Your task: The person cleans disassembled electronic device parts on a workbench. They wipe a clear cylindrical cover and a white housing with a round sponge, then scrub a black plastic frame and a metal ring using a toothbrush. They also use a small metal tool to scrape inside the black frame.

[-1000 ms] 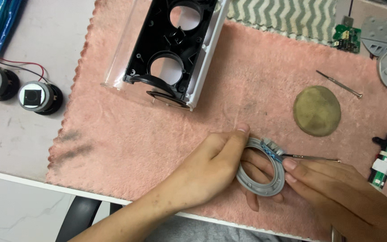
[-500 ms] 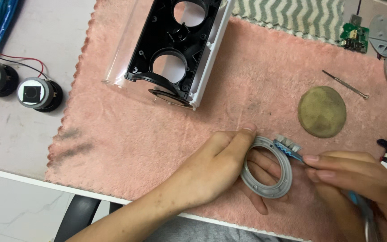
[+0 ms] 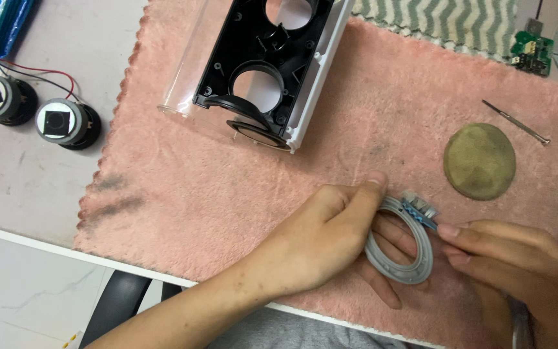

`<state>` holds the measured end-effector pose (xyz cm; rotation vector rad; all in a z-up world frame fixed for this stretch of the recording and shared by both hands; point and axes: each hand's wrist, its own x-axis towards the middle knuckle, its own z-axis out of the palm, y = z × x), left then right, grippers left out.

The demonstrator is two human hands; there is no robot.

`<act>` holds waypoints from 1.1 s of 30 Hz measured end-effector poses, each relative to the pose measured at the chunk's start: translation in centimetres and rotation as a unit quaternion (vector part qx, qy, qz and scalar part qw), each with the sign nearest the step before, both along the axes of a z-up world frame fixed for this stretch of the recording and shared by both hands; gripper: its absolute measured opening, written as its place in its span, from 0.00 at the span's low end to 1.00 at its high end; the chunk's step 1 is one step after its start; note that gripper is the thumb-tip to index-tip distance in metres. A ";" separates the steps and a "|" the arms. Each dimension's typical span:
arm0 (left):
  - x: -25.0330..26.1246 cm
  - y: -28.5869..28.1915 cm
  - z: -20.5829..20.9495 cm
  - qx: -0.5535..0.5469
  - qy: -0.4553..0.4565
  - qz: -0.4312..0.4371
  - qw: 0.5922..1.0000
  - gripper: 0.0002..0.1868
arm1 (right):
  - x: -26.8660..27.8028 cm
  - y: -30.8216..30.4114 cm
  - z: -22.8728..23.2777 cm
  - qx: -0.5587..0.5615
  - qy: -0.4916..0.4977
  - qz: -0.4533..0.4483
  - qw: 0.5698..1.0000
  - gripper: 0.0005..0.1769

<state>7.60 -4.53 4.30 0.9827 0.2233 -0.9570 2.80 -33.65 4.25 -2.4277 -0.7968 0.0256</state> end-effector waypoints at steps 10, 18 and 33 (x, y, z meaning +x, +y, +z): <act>0.1 -0.1 0.8 0.025 0.006 0.003 1.000 0.48 | 0.3 0.1 1.8 -0.061 -0.019 0.103 0.993 0.37; -0.1 -0.2 0.6 0.020 -0.012 0.013 1.000 0.47 | 2.2 -6.3 -5.1 0.004 0.024 0.122 0.992 0.25; -0.3 -0.5 0.9 0.056 -0.051 0.029 0.997 0.45 | -1.1 1.4 -2.8 0.079 0.051 -0.119 0.988 0.12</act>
